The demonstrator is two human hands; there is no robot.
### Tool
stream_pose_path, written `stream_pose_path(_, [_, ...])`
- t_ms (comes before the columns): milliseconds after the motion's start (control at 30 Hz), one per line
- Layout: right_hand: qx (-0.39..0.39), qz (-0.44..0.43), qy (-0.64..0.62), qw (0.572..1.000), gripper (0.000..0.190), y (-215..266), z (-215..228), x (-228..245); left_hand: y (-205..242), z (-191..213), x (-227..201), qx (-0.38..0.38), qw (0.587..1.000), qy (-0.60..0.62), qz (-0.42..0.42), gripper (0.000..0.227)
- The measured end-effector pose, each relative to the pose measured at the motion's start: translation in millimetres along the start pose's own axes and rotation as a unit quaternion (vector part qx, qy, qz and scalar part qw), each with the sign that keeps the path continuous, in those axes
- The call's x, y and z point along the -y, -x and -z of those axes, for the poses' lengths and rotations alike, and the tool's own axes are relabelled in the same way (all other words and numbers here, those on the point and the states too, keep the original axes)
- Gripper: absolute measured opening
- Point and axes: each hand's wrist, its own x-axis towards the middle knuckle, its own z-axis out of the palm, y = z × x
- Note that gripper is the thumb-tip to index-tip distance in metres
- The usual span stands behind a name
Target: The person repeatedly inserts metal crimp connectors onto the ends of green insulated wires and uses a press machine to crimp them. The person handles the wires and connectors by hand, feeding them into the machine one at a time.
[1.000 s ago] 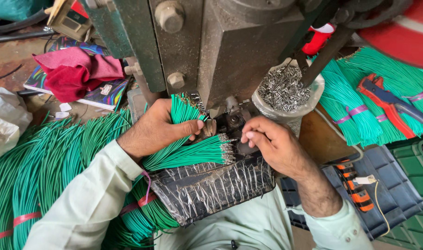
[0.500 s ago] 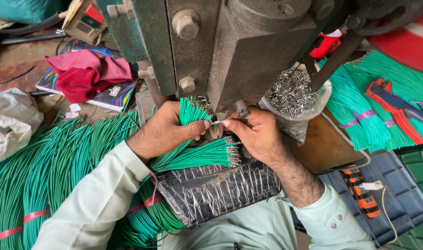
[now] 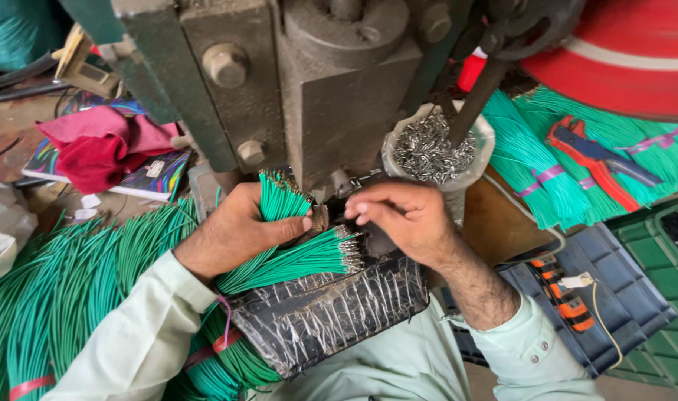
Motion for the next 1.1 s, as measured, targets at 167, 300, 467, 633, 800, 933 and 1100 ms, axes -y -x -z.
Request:
stream_pose_path(167, [-0.023, 0.118, 0.518, 0.847, 0.028, -30.6, 83.0, -15.2, -0.1, -3.0, -1.8, -0.006, 0.999, 0.000, 0.032, 0.016])
stream_pose_path(300, [0.091, 0.001, 0.446, 0.890, 0.021, -36.0, 105.2, -30.4, -0.5, -2.1, -4.2, -0.010, 0.999, -0.009, 0.040, 0.016])
stream_pose_path(467, [-0.019, 0.010, 0.418, 0.908, 0.017, -42.4, 115.6, -39.8, -1.8, -3.1, -2.4, -0.012, 0.999, -0.010, 0.038, 0.016])
stream_pose_path(633, [-0.050, -0.156, 0.129, 0.978, 0.021, -36.3, 108.3, -31.7, -2.0, -1.8, -2.2, -0.013, 0.999, -0.010, 0.039, 0.016])
stream_pose_path(800, [0.157, -0.137, 0.085, 0.974, 0.017, 9.3, 55.6, 5.4, -2.4, 0.1, 1.2, -0.010, 0.999, 0.005, 0.030, 0.016])
stream_pose_path(933, [0.196, -0.046, 0.249, 0.947, 0.021, 33.9, 27.9, 35.3, -2.6, 0.6, 5.5, -0.009, 0.999, 0.002, 0.031, 0.015])
stream_pose_path(1100, [0.183, -0.022, 0.189, 0.965, 0.022, 39.0, 29.7, 38.8, -3.0, 2.8, 6.8, 0.005, 1.000, 0.024, -0.015, 0.014])
